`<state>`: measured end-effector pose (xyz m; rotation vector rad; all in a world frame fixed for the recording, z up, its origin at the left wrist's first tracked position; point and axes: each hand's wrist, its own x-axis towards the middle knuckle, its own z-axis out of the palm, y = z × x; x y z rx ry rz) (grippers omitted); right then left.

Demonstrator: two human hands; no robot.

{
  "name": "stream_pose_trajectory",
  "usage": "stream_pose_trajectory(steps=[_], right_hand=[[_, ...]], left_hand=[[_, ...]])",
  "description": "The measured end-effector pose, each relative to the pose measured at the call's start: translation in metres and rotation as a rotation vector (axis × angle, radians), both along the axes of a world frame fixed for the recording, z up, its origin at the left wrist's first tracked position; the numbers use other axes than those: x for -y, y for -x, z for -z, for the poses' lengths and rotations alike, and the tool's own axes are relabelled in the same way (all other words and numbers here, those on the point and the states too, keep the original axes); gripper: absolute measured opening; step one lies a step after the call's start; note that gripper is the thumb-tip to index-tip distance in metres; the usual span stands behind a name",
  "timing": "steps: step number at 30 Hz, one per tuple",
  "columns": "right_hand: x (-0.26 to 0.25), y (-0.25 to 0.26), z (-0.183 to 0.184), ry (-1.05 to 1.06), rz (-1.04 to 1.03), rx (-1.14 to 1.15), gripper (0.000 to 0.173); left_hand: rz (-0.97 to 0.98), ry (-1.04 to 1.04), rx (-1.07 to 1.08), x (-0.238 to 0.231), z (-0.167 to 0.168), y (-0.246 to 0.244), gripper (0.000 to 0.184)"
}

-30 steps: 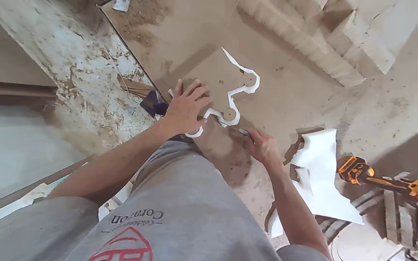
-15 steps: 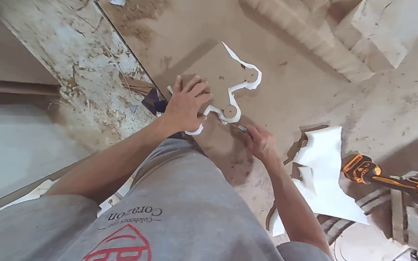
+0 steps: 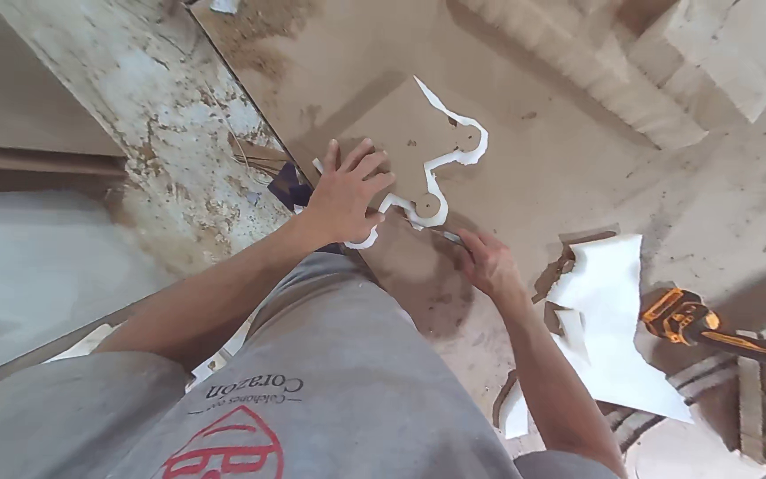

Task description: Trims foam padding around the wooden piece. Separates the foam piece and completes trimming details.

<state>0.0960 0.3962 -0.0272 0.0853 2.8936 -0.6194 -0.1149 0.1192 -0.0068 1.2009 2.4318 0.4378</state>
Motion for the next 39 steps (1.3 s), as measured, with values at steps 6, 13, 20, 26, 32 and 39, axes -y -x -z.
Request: stream_pose_trajectory(steps=[6,13,20,26,32,39], right_hand=[[0.004,0.009,0.0,-0.026,-0.042,-0.001,0.035],[-0.008,0.01,-0.003,-0.071,-0.055,0.01,0.033],[-0.092,-0.092,-0.072,-0.078,0.294,0.065,0.035],[0.006,-0.122,-0.075,0.379,1.014,-0.082,0.036],[0.114,-0.119,-0.041,0.822,1.389,-0.201,0.035],[0.149,-0.071,-0.044,0.801,1.269,-0.326,0.037]], left_hand=[[0.01,0.016,0.005,-0.002,-0.003,-0.002,0.064],[0.013,0.033,-0.028,-0.002,0.0,-0.004,0.064],[0.263,-0.215,-0.128,-0.012,-0.001,-0.022,0.039],[0.582,-0.37,-0.12,-0.055,0.003,-0.015,0.048],[0.832,0.029,-0.124,-0.09,0.003,0.048,0.096],[0.711,-0.029,-0.203,-0.127,0.007,0.055,0.073]])
